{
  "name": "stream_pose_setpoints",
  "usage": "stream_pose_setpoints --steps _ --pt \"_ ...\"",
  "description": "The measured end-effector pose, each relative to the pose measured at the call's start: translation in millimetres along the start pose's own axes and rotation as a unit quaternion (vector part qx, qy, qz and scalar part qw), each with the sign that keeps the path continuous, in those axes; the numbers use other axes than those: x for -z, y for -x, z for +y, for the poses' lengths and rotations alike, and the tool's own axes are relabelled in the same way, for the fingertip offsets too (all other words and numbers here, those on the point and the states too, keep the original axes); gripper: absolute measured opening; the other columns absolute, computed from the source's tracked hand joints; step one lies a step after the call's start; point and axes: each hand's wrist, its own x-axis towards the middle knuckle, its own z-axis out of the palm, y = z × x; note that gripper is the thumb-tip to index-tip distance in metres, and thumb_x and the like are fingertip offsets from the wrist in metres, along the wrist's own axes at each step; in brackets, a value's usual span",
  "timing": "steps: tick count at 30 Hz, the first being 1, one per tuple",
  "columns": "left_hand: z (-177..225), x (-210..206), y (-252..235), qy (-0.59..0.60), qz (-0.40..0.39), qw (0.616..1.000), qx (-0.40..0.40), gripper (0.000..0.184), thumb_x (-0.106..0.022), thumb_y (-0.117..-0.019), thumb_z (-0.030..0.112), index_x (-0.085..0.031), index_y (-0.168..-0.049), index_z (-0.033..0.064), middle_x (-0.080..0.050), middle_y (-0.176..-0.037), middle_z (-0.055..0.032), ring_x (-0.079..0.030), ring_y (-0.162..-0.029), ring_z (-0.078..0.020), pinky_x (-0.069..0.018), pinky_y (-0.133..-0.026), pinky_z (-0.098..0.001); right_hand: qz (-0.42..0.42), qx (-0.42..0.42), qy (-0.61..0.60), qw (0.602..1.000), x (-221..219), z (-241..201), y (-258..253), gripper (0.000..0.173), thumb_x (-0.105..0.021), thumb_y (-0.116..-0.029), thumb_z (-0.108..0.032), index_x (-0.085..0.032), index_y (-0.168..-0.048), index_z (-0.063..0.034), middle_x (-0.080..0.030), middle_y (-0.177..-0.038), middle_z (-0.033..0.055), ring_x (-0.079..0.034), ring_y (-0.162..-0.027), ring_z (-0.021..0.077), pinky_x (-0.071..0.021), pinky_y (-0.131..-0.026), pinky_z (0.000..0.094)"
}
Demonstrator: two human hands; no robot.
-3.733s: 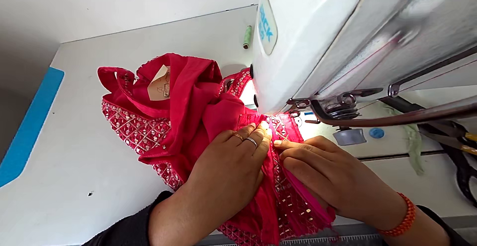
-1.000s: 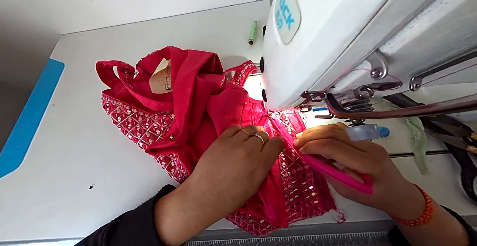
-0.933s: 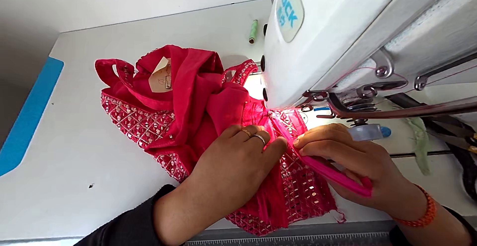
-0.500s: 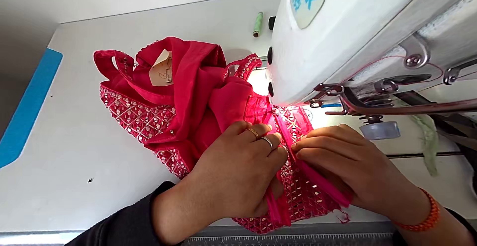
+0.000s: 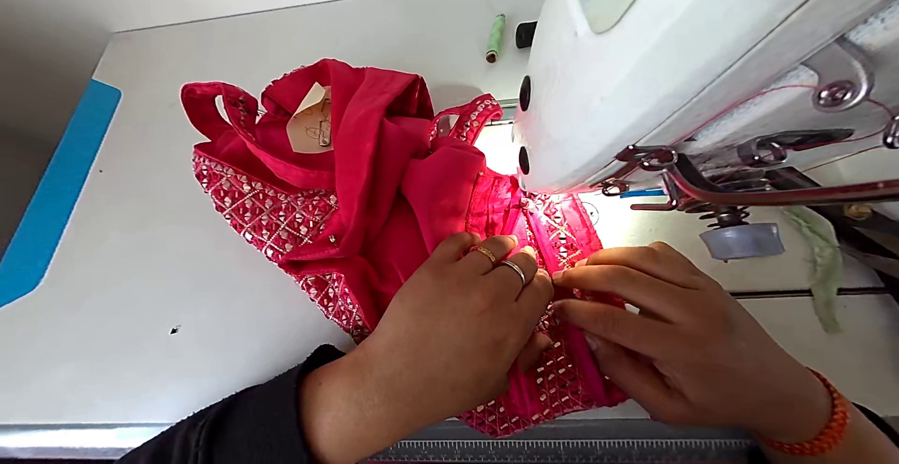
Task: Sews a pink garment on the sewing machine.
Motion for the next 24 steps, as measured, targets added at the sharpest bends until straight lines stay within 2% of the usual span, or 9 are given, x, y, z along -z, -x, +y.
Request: stream_pose_setpoints --steps 2,4,9,12,15,18,24 --pt "0.1 0.6 0.1 0.002 -0.006 1.000 0.000 0.041 -0.049 -0.1006 0.046 -0.076 -0.116 0.0186 -0.073 -0.122 -0.0009 -0.061 -0.127 -0.0217 -0.0485 -0.103 -0.0408 -0.013 0.012 -0.015 1.000 0.5 -4.7 4.8 0.037 -0.040 -0.1033 -0.032 -0.074 -0.117 -0.0269 -0.069 -0.123 0.0019 -0.057 -0.119 0.0193 -0.0425 -0.094 0.0374" --pt "-0.2 0.9 0.0 0.000 -0.007 1.000 -0.004 0.041 -0.049 -0.1000 0.046 -0.075 -0.116 0.0181 -0.072 -0.123 -0.0015 -0.061 -0.128 -0.0222 -0.0490 -0.102 -0.0414 -0.018 0.021 -0.027 0.999 0.4 -7.7 9.3 0.036 -0.040 -0.1044 -0.033 -0.073 -0.117 -0.0253 -0.069 -0.123 0.0009 -0.057 -0.119 0.0187 -0.0401 -0.097 0.0381" --pt "-0.6 0.5 -0.1 -0.002 -0.008 1.000 -0.010 0.043 -0.047 -0.1012 0.046 -0.075 -0.118 0.0181 -0.071 -0.127 -0.0021 -0.060 -0.130 -0.0229 -0.0475 -0.103 -0.0417 0.023 0.007 -0.083 0.996 -0.4 -7.7 13.9 0.025 -0.047 -0.1047 -0.024 -0.072 -0.104 -0.0209 -0.071 -0.109 -0.0031 -0.060 -0.112 0.0135 -0.0432 -0.094 0.0316" --pt "-0.8 0.2 0.1 0.003 -0.005 1.000 -0.009 0.043 -0.046 -0.1016 0.045 -0.075 -0.118 0.0185 -0.071 -0.128 -0.0019 -0.059 -0.130 -0.0229 -0.0475 -0.103 -0.0421 0.069 -0.048 -0.166 0.983 5.0 -7.0 15.7 0.020 -0.050 -0.1065 -0.027 -0.068 -0.105 -0.0194 -0.070 -0.108 -0.0068 -0.063 -0.113 0.0080 -0.0504 -0.096 0.0251" --pt "-0.5 0.8 -0.1 0.001 -0.004 1.000 -0.009 0.043 -0.046 -0.1013 0.045 -0.075 -0.118 0.0183 -0.071 -0.129 -0.0024 -0.060 -0.130 -0.0236 -0.0485 -0.102 -0.0421 0.111 -0.099 -0.236 0.960 9.4 -7.3 21.9 0.014 -0.057 -0.1045 -0.030 -0.067 -0.107 -0.0217 -0.071 -0.110 -0.0103 -0.067 -0.112 0.0074 -0.0581 -0.095 0.0253" --pt "-0.3 0.8 -0.1 0.001 -0.007 1.000 -0.009 0.043 -0.046 -0.1013 0.045 -0.075 -0.117 0.0187 -0.071 -0.129 -0.0021 -0.059 -0.130 -0.0233 -0.0484 -0.102 -0.0420 0.117 -0.085 -0.235 0.961 8.0 -9.4 26.6 0.013 -0.059 -0.1039 -0.029 -0.068 -0.106 -0.0201 -0.072 -0.111 -0.0082 -0.068 -0.112 0.0094 -0.0590 -0.095 0.0269" --pt "-1.4 0.3 0.0 0.000 -0.007 1.000 -0.011 0.044 -0.045 -0.1017 0.045 -0.075 -0.119 0.0180 -0.071 -0.129 -0.0024 -0.059 -0.131 -0.0239 -0.0477 -0.102 -0.0426 0.076 0.017 -0.123 0.989 -0.7 -12.1 26.5 0.014 -0.055 -0.1034 -0.018 -0.066 -0.102 -0.0119 -0.073 -0.115 0.0024 -0.065 -0.113 0.0164 -0.0517 -0.095 0.0298"
